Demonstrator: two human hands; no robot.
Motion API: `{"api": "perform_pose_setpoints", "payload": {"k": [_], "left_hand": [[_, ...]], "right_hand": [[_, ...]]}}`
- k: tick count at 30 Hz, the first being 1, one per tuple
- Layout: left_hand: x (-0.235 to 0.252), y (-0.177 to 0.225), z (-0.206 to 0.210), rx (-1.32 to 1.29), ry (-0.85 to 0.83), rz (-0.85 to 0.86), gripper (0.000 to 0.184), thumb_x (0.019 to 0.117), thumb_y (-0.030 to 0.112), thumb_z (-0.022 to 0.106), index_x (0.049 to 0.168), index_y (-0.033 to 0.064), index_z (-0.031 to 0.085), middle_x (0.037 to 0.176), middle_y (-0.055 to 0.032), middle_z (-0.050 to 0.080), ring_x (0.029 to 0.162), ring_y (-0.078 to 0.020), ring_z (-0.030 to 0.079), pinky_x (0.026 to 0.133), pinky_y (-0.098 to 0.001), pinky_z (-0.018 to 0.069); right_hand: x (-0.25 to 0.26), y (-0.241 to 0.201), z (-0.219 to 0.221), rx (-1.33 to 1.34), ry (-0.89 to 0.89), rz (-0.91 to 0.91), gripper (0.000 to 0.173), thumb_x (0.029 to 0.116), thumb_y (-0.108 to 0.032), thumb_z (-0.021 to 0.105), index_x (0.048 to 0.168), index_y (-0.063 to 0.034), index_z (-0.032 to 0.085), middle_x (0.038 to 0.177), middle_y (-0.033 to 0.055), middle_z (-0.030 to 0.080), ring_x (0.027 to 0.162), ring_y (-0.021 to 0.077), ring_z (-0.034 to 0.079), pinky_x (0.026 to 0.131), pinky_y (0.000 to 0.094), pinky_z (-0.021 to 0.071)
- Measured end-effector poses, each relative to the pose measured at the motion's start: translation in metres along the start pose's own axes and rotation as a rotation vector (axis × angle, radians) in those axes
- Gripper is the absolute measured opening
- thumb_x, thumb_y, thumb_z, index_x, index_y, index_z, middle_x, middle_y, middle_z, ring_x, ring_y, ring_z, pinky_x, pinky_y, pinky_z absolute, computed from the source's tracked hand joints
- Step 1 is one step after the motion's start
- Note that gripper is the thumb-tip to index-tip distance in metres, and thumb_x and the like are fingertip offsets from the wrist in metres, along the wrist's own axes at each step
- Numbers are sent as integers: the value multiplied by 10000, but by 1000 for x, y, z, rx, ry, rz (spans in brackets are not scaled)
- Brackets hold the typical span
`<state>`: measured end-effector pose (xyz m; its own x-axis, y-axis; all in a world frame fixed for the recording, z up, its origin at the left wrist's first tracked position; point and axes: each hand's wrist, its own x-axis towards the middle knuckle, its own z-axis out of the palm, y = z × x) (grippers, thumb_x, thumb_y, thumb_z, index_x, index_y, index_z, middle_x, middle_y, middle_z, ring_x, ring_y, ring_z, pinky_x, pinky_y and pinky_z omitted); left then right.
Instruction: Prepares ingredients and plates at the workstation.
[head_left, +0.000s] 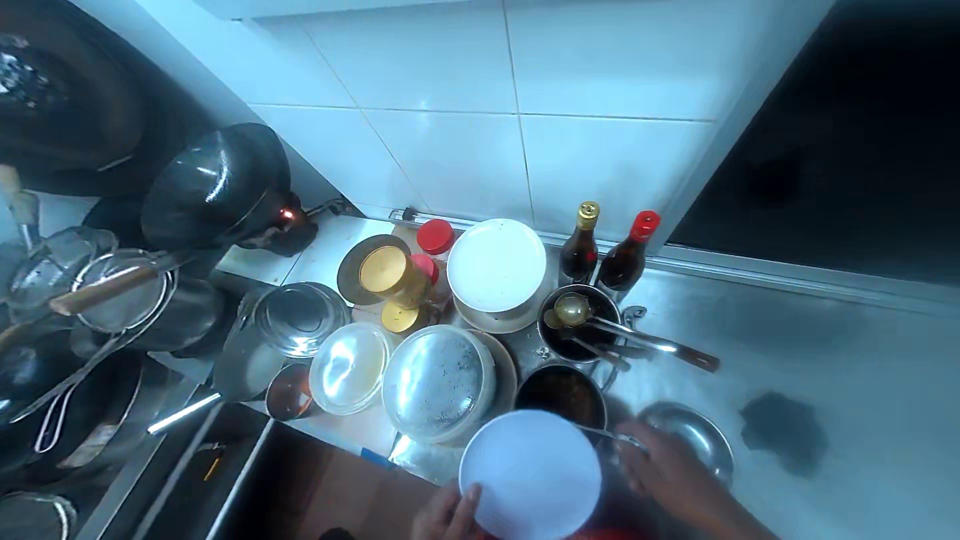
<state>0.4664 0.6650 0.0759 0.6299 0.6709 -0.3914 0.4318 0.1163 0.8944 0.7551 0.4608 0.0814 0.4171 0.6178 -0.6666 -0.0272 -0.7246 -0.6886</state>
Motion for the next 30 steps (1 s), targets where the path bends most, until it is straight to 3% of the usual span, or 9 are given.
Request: {"api": "perform_pose_setpoints", "payload": {"k": [3, 6, 9, 12, 15, 22, 25, 27, 30], "left_hand": [[-21, -19, -15, -111, 54, -33, 185, 1049, 97, 569, 1093, -40, 685, 933, -142, 768, 788, -267, 769, 716, -459, 670], [-35, -31, -26, -190, 121, -77, 192, 1057, 110, 559, 1104, -24, 688, 942, -142, 769, 815, -267, 769, 737, -458, 666], [-44, -38, -33, -226, 162, -124, 206, 1059, 121, 555, 1123, -23, 688, 945, -152, 767, 820, -269, 768, 745, -456, 662], [-47, -41, -32, -246, 176, -140, 197, 1054, 122, 565, 1090, -20, 697, 924, -154, 767, 801, -269, 766, 727, -456, 661], [-48, -37, -31, -266, 181, -145, 190, 1057, 117, 560, 1080, -16, 693, 928, -150, 768, 807, -268, 768, 737, -463, 663], [-46, -39, -27, -244, 170, -130, 204, 1063, 136, 556, 1089, -21, 682, 921, -147, 764, 800, -257, 764, 733, -454, 660], [-45, -38, -28, -241, 180, -146, 214, 1062, 145, 562, 1093, -26, 687, 930, -166, 764, 804, -276, 766, 738, -465, 660], [-44, -37, -27, -244, 184, -158, 216, 1062, 147, 561, 1084, -27, 687, 916, -170, 762, 786, -279, 765, 722, -461, 660], [-43, -35, -23, -258, 173, -171, 207, 1058, 138, 565, 1076, -24, 692, 912, -163, 764, 779, -269, 764, 714, -451, 660]], "right_hand": [[-13, 6, 3, -198, 171, -213, 322, 1083, -290, 475, 1292, -141, 669, 960, 10, 746, 807, 136, 734, 779, 375, 635], [-31, 22, 2, -410, 456, -544, 296, 1073, -237, 514, 1270, -112, 696, 1050, 61, 759, 943, 186, 742, 853, 410, 624], [-34, 45, 3, -570, 633, -751, 243, 1055, -164, 538, 1233, -93, 688, 1058, 98, 751, 963, 211, 737, 837, 366, 616], [-25, 77, 10, -674, 663, -784, 284, 994, -51, 546, 1226, -100, 701, 1071, 102, 756, 958, 229, 747, 808, 370, 626], [-19, 86, 15, -651, 683, -817, 290, 991, -33, 532, 1225, -110, 684, 1092, 86, 754, 978, 201, 739, 835, 337, 615], [-22, 77, 15, -320, 582, -583, 291, 1064, -186, 515, 1244, -52, 701, 1006, 28, 768, 931, 106, 738, 865, 313, 619], [-28, 67, 11, -254, 649, -620, 262, 1067, -186, 534, 1218, -56, 704, 997, 2, 774, 926, 56, 733, 854, 266, 615], [-26, 71, 10, -285, 669, -646, 253, 1062, -176, 545, 1210, -54, 709, 1010, 23, 777, 943, 86, 738, 870, 279, 610], [-25, 93, 14, -358, 602, -614, 284, 1046, -124, 520, 1240, -29, 703, 1043, 79, 772, 968, 188, 751, 888, 377, 617]]}}
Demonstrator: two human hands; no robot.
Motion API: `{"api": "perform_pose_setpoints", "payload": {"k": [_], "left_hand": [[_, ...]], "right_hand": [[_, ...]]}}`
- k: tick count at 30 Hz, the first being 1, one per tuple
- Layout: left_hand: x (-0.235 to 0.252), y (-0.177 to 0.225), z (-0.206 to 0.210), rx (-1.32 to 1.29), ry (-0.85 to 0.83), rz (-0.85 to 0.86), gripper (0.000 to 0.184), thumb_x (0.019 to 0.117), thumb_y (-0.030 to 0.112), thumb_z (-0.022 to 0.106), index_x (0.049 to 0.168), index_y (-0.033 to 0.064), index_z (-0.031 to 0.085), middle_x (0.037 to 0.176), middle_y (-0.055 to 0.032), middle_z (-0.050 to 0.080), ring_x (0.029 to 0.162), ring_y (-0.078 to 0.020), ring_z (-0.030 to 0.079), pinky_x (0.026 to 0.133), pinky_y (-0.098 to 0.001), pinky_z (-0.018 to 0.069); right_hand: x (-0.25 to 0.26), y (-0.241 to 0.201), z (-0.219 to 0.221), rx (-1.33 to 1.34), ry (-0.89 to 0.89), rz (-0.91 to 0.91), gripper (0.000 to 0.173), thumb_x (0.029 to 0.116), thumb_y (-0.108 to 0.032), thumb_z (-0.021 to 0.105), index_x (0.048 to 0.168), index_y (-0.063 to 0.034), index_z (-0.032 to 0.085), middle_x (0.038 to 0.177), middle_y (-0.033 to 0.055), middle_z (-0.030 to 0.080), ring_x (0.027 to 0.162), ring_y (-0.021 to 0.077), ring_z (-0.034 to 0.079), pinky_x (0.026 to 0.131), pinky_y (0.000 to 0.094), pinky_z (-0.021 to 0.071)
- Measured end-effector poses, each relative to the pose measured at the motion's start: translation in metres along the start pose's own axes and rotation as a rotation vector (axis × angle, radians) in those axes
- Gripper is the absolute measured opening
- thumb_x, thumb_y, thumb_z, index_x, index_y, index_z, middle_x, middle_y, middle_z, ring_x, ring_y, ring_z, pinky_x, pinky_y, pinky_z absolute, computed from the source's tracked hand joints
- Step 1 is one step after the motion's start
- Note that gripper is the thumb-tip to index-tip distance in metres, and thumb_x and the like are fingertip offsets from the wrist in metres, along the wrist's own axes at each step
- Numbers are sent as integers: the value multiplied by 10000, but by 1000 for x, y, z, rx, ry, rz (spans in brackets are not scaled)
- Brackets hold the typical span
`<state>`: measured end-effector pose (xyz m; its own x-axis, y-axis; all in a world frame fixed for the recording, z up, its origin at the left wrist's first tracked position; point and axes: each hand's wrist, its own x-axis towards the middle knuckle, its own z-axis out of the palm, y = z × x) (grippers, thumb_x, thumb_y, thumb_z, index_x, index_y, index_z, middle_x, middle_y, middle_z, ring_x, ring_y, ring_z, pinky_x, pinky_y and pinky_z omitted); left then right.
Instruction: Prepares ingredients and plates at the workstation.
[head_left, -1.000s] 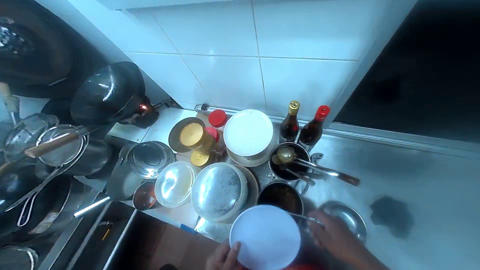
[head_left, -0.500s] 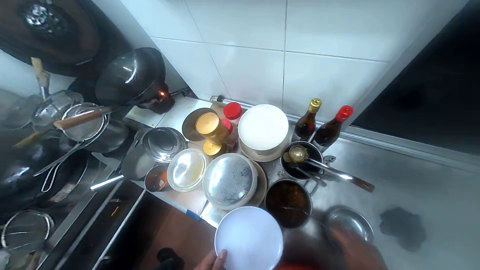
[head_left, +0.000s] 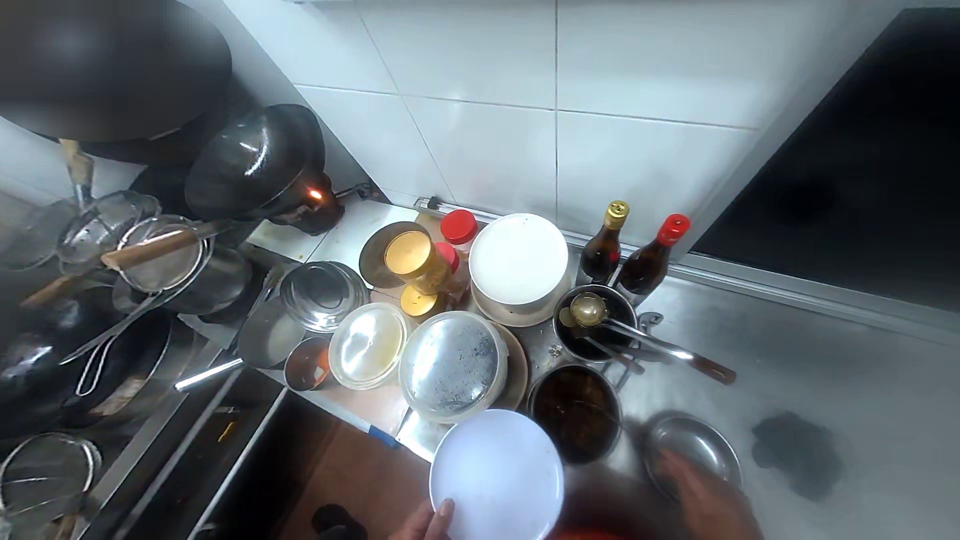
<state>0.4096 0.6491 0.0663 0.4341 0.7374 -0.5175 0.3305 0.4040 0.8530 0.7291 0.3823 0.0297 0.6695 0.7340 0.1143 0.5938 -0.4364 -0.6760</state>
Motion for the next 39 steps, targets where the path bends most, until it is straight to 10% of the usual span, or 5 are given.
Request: {"api": "perform_pose_setpoints", "payload": {"k": [14, 20, 26, 29, 39], "left_hand": [[22, 20, 53, -51, -100, -32, 224, 1063, 133, 557, 1094, -40, 695, 920, -199, 760, 779, -298, 761, 721, -466, 657], [50, 46, 106, 1, -143, -109, 269, 1047, 206, 611, 1139, -36, 685, 972, -221, 751, 815, -357, 761, 703, -507, 666], [77, 50, 122, 278, -202, -20, 434, 997, 280, 681, 1343, 50, 554, 1127, -112, 722, 882, -258, 752, 724, -435, 673], [89, 62, 135, 437, -240, -31, 349, 1022, 255, 644, 1285, 41, 565, 1077, -88, 739, 820, -215, 760, 686, -400, 678], [97, 84, 120, 301, -402, -228, 356, 1040, 112, 588, 1369, 1, 512, 1103, -215, 726, 894, -358, 756, 739, -492, 668]], "right_hand": [[66, -36, -5, 432, 93, 350, 323, 1076, -243, 455, 1221, -58, 677, 935, -35, 765, 800, 101, 752, 735, 322, 667], [109, -30, 2, 715, -14, 598, 479, 1088, -400, 427, 1452, -112, 546, 1164, 64, 742, 1010, 204, 746, 879, 392, 640], [74, -12, 11, 851, -38, 745, 420, 1077, -278, 376, 1344, -29, 583, 1100, 112, 721, 931, 221, 726, 768, 410, 629], [67, -17, 27, 790, -147, 721, 391, 1068, -311, 472, 1350, -80, 615, 1178, 58, 711, 1048, 133, 697, 897, 352, 598], [60, -15, 23, 1122, -267, 696, 421, 1066, -322, 452, 1396, -104, 598, 1300, 61, 680, 1165, 179, 670, 950, 384, 595]]}}
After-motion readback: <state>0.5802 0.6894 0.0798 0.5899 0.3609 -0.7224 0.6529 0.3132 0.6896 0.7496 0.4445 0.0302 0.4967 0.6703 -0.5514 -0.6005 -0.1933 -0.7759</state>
